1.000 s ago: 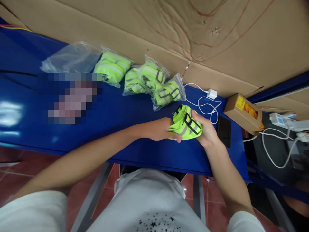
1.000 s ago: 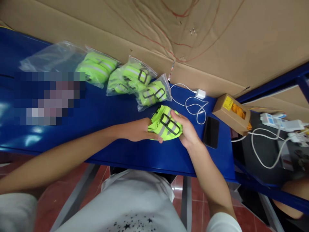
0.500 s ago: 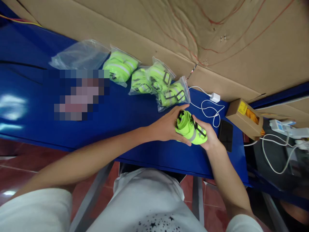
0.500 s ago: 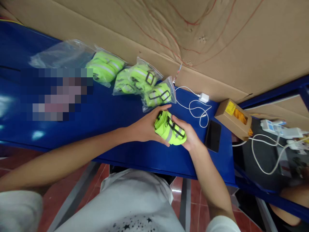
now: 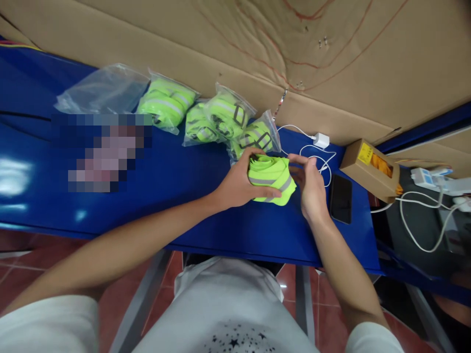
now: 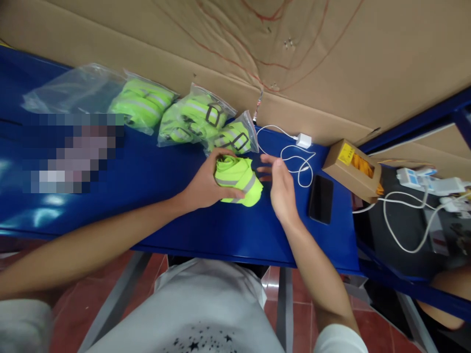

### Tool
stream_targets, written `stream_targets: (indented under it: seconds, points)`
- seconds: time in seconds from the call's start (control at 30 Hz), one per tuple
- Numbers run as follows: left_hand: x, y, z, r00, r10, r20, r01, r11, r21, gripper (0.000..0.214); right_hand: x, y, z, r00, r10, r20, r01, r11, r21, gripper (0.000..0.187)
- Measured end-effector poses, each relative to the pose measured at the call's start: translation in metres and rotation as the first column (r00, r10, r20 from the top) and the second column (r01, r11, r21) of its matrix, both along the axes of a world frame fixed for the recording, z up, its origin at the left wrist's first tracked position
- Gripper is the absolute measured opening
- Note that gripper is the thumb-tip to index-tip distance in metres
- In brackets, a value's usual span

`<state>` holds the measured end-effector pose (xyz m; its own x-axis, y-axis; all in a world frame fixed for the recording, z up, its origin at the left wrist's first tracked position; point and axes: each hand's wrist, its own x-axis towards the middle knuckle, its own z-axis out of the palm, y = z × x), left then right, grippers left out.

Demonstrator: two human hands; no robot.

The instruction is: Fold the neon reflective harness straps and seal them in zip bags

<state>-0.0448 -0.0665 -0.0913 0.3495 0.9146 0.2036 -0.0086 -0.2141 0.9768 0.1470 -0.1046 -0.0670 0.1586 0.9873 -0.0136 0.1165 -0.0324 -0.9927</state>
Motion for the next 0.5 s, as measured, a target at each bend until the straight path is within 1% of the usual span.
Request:
stream_targets:
  seconds: [0.03, 0.1, 0.17, 0.23, 0.27, 0.33, 0.4, 0.43, 0.5]
  points:
    - [-0.001, 0.001, 0.0, 0.999, 0.021, -0.039, -0.021, 1.0, -0.006, 0.092, -0.001, -0.002, 0.0, 0.998, 0.051, 0.022, -0.051, 0.998, 0.025, 0.065]
    - [-0.002, 0.0, 0.001, 0.993, 0.039, -0.114, -0.039, 0.999, 0.007, 0.086, -0.008, -0.008, -0.001, 0.987, 0.141, 0.079, -0.143, 0.99, 0.02, 0.066]
    - [-0.002, -0.004, 0.002, 0.984, 0.042, -0.171, -0.039, 0.999, 0.023, 0.08, -0.019, -0.014, -0.006, 0.984, 0.127, 0.126, -0.13, 0.991, 0.015, 0.062]
    - [-0.002, -0.009, 0.003, 0.978, 0.017, -0.206, -0.014, 1.0, 0.019, 0.075, -0.027, -0.018, -0.014, 0.992, 0.077, 0.099, -0.078, 0.997, 0.005, 0.057]
    - [-0.001, -0.011, 0.003, 0.978, -0.014, -0.207, 0.017, 1.0, 0.013, 0.074, -0.03, -0.018, -0.017, 0.996, 0.058, 0.07, -0.058, 0.998, -0.001, 0.055]
    - [0.001, -0.014, 0.002, 0.982, -0.105, -0.157, 0.106, 0.994, -0.004, 0.071, -0.033, -0.017, -0.021, 0.999, 0.013, 0.041, -0.014, 1.0, 0.021, 0.052]
    - [0.003, -0.016, 0.003, 0.979, -0.199, -0.035, 0.197, 0.979, -0.058, 0.071, -0.031, -0.016, -0.019, 0.997, -0.038, 0.063, 0.033, 0.996, 0.081, 0.049]
    - [0.004, -0.016, 0.003, 0.973, -0.225, 0.041, 0.229, 0.968, -0.106, 0.071, -0.029, -0.015, -0.017, 0.995, -0.052, 0.091, 0.041, 0.993, 0.112, 0.048]
    - [0.005, -0.015, 0.005, 0.955, -0.232, 0.184, 0.271, 0.937, -0.223, 0.072, -0.023, -0.013, -0.01, 0.985, -0.043, 0.169, 0.016, 0.988, 0.153, 0.045]
